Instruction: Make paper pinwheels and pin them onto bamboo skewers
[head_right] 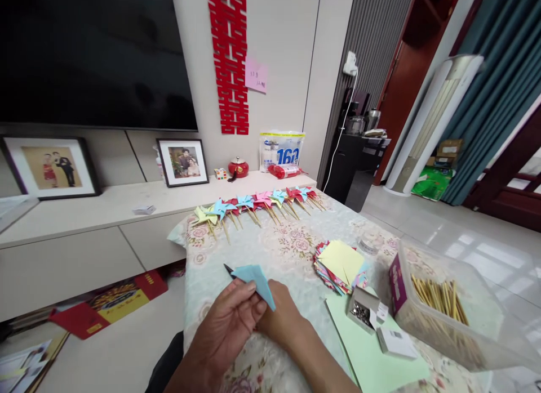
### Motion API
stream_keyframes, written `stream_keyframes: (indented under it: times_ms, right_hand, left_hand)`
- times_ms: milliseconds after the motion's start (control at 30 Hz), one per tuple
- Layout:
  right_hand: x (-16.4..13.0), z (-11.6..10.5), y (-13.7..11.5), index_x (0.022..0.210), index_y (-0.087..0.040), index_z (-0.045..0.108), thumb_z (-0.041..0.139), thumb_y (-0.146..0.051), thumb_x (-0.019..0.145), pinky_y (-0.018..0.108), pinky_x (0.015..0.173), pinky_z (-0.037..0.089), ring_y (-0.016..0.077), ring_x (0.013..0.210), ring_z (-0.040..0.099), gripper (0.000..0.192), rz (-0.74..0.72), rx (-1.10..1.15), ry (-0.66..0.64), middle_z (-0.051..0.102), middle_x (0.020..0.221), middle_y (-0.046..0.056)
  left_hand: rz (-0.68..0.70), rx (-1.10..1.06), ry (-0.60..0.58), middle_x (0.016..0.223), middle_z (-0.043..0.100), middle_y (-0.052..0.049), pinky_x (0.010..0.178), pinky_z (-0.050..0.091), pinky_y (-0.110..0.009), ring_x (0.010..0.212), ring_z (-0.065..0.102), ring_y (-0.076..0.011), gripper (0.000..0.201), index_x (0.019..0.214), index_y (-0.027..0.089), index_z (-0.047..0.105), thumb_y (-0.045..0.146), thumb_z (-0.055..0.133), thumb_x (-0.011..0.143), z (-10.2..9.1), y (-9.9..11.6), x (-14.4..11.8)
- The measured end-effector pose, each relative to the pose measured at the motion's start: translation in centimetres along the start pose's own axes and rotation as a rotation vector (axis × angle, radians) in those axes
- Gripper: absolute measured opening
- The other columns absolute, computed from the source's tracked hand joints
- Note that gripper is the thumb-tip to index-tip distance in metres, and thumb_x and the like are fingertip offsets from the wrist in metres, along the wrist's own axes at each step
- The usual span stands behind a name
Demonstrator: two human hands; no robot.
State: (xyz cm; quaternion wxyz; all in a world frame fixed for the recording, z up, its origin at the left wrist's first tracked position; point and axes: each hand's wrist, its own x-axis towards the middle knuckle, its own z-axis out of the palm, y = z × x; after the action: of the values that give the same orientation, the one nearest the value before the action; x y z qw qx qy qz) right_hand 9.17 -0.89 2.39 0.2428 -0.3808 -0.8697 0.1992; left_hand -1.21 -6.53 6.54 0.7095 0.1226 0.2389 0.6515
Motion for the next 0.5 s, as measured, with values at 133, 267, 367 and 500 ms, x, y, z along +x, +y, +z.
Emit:
stream_keyframes:
  times_ms: [133,267,367,500]
  right_hand:
    - [-2.5,-2.2,3.5,0.067,-0.017,0.065,0.061,-0.011,0.065,0.023,0.049,0.032,0.0145,0.052,0.052,0.007,0.365,0.142,0.106,0.061,0.057,0.000]
    - [-4.2,-2.9,6.0,0.090,-0.016,0.067,0.075,-0.029,0.066,0.020,0.044,0.033,0.0095,0.045,0.045,0.028,0.608,0.839,0.352,0.055,0.057,-0.005]
    - [-4.7,-2.9,5.9,0.083,-0.017,0.060,0.083,-0.042,0.067,0.018,0.040,0.030,0.0058,0.040,0.039,0.037,0.584,1.108,0.482,0.050,0.054,-0.007]
    - [-4.6,-3.3,5.9,0.081,-0.018,0.057,0.081,-0.051,0.070,0.019,0.038,0.029,0.0069,0.037,0.040,0.043,0.542,1.050,0.595,0.049,0.047,-0.007]
  left_hand:
    - [0.086,0.035,-0.004,0.074,0.067,0.000,0.058,0.050,-0.021,0.063,0.060,-0.0093,0.030,0.082,0.014,0.066,0.016,0.087,0.060,0.8,-0.2,3.9]
    - [0.177,0.023,0.104,0.069,0.067,0.000,0.059,0.052,-0.024,0.061,0.059,-0.0103,0.040,0.077,0.014,0.065,0.022,0.092,0.049,0.9,-1.5,7.3]
    - [0.173,0.087,0.126,0.067,0.066,-0.001,0.061,0.053,-0.026,0.062,0.059,-0.0118,0.042,0.073,0.013,0.064,0.028,0.094,0.048,0.4,-2.9,8.5]
    - [0.121,0.206,0.119,0.065,0.065,-0.001,0.057,0.051,-0.026,0.060,0.058,-0.0124,0.041,0.072,0.013,0.065,0.033,0.093,0.050,-0.5,-4.3,8.5]
